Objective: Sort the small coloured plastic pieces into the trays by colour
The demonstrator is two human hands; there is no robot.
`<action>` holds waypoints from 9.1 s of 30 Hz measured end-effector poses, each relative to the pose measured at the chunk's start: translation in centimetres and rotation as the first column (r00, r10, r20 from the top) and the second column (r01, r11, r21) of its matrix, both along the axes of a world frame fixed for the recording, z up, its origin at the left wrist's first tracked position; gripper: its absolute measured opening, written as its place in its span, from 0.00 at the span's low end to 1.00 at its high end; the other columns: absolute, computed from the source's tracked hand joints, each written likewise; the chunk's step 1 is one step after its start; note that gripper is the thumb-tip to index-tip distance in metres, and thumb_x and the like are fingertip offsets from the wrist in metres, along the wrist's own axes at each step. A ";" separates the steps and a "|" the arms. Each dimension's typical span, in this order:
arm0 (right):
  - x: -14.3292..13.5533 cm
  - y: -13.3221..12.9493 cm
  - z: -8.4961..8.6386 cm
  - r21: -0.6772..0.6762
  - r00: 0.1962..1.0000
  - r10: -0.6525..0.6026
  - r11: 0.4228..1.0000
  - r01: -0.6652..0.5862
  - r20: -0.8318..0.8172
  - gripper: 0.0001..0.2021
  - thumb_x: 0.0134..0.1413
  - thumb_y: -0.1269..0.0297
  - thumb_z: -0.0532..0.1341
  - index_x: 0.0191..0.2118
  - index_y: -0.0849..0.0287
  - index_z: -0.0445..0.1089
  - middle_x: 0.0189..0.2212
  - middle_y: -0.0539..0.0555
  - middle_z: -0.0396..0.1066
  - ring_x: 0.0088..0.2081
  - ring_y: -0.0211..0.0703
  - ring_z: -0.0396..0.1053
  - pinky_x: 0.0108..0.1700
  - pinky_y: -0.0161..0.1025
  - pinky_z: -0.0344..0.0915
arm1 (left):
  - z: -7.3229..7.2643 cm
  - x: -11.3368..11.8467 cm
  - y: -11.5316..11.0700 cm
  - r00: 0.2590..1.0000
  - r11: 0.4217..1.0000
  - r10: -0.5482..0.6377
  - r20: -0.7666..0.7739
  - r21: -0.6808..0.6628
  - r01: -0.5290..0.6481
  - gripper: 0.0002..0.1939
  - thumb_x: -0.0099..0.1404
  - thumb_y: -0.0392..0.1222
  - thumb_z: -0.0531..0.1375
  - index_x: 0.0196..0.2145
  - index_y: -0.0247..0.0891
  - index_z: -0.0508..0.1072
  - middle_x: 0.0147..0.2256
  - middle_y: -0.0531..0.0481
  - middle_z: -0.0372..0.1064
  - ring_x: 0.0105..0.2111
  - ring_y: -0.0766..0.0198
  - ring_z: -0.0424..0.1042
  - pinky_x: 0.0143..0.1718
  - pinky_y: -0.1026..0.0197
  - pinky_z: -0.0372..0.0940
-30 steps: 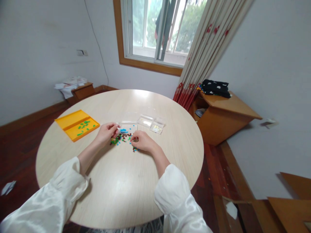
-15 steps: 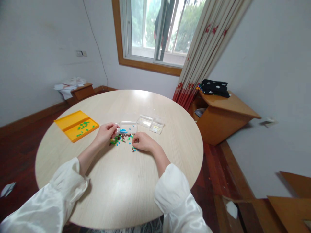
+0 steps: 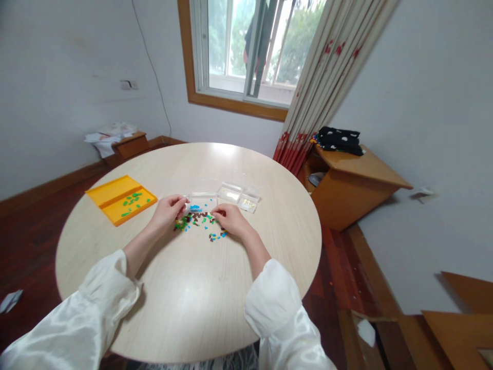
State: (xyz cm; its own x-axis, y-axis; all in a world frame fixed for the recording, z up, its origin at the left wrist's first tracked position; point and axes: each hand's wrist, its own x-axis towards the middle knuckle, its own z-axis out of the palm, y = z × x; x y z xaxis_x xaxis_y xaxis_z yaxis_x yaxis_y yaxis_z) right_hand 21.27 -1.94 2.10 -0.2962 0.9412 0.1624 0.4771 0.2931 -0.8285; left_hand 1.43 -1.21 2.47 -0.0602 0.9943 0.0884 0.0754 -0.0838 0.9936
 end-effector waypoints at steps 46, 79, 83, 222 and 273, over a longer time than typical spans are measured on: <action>-5.5 -2.9 -0.7 0.370 0.917 0.243 0.859 -0.355 0.316 0.08 0.54 0.74 0.57 0.36 0.59 0.73 0.34 0.55 0.69 0.41 0.42 0.63 0.46 0.40 0.60 | 1.7 -4.9 0.1 0.556 0.946 -0.291 -0.778 -0.146 0.290 0.07 0.44 0.39 0.56 0.17 0.39 0.74 0.19 0.48 0.70 0.21 0.63 0.65 0.23 0.65 0.54; -5.9 -2.6 -1.3 0.341 0.873 0.227 0.855 -0.391 0.431 0.07 0.55 0.73 0.57 0.31 0.61 0.73 0.31 0.54 0.68 0.38 0.41 0.62 0.43 0.38 0.59 | 2.3 -4.2 -0.3 0.312 0.930 -0.291 -0.904 -0.191 0.315 0.15 0.51 0.32 0.53 0.31 0.38 0.78 0.29 0.46 0.74 0.28 0.62 0.69 0.31 0.64 0.59; -5.8 -2.6 -1.3 0.322 0.861 0.241 0.855 -0.407 0.447 0.07 0.55 0.73 0.57 0.31 0.62 0.73 0.31 0.54 0.69 0.38 0.41 0.63 0.43 0.37 0.59 | 1.8 -4.6 -0.1 0.299 0.920 -0.292 -0.908 -0.181 0.347 0.14 0.51 0.33 0.53 0.31 0.38 0.78 0.28 0.46 0.74 0.27 0.62 0.69 0.30 0.64 0.58; 2.2 0.5 0.3 0.115 0.978 -0.069 0.992 0.047 0.196 0.07 0.50 0.73 0.54 0.31 0.63 0.70 0.24 0.51 0.70 0.28 0.36 0.64 0.35 0.34 0.59 | 0.6 -1.2 0.7 0.887 0.967 0.256 0.385 -0.084 -0.242 0.08 0.45 0.36 0.65 0.25 0.32 0.71 0.20 0.56 0.66 0.21 0.72 0.66 0.31 0.65 0.66; 3.7 0.0 0.7 -0.267 0.930 0.317 0.927 -0.263 0.185 0.07 0.39 0.71 0.63 0.28 0.65 0.75 0.19 0.48 0.65 0.22 0.31 0.58 0.26 0.31 0.53 | -0.6 0.4 -0.7 0.956 0.946 -0.199 0.215 -0.212 0.245 0.18 0.38 0.43 0.72 0.25 0.32 0.72 0.23 0.45 0.73 0.24 0.62 0.73 0.35 0.54 0.70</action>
